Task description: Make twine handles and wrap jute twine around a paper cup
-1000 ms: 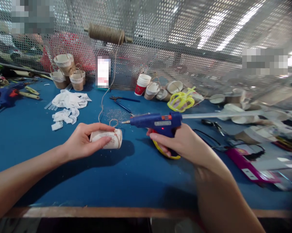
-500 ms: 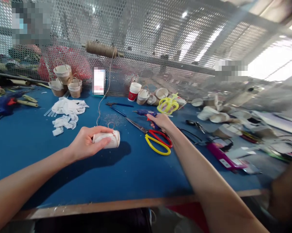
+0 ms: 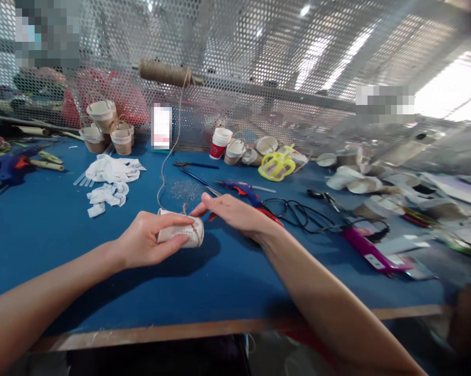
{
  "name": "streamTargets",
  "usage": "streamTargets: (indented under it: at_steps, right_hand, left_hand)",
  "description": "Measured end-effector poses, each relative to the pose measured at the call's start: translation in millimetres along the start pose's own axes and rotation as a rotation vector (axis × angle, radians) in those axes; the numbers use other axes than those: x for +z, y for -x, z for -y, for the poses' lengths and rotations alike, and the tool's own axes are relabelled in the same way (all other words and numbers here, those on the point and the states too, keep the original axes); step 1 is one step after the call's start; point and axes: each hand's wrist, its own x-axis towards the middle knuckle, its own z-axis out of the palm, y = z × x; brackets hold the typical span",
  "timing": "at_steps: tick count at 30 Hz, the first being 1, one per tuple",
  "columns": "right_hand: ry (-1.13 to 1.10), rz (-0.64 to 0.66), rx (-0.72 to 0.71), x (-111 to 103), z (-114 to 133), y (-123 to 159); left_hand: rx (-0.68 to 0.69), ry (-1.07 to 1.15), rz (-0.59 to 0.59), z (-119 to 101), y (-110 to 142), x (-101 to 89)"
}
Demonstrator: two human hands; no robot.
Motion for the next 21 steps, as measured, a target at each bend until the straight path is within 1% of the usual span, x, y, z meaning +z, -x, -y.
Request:
streamTargets:
  at_steps: [1,2,3,5,7,9,11,14,17,21]
  right_hand:
    - [-0.130,0.062,-0.079,9.6,6.1,1.9]
    - [-0.243,0.102,-0.116,18.1,10.5,3.0]
    - [-0.349,0.102,-0.120,25.1,13.4,3.7]
    - [-0.508,-0.002,-0.099,34.1,15.8,4.4]
    - [-0.586,-0.130,-0.099,36.3,15.9,5.7]
    - [-0.601,-0.225,-0.136,33.6,15.9,8.4]
    - [-0.596,-0.304,-0.179,28.9,16.1,11.7]
    - [-0.566,-0.398,-0.218,23.6,16.1,15.0]
    - [-0.512,-0.418,-0.243,22.5,15.5,16.0]
    - [-0.451,-0.418,-0.250,23.1,15.2,17.6]
  left_hand:
    - [0.021,0.005,0.011,0.1,0.5,0.7]
    - [0.037,0.012,0.024,0.1,0.9,1.2]
    - [0.044,0.021,0.038,0.0,1.1,1.6]
    - [0.026,0.034,0.065,-1.1,1.0,1.7]
    - [-0.038,0.066,0.067,-3.1,-0.3,1.2]
    - [-0.156,0.129,0.058,-5.6,-2.3,0.2]
    - [-0.310,0.226,0.055,-8.1,-4.5,-0.7]
    - [-0.504,0.363,0.062,-10.6,-6.7,-1.1]
    - [-0.586,0.410,0.077,-11.8,-7.6,-0.6]
    - [-0.615,0.406,0.100,-12.5,-8.0,0.5]
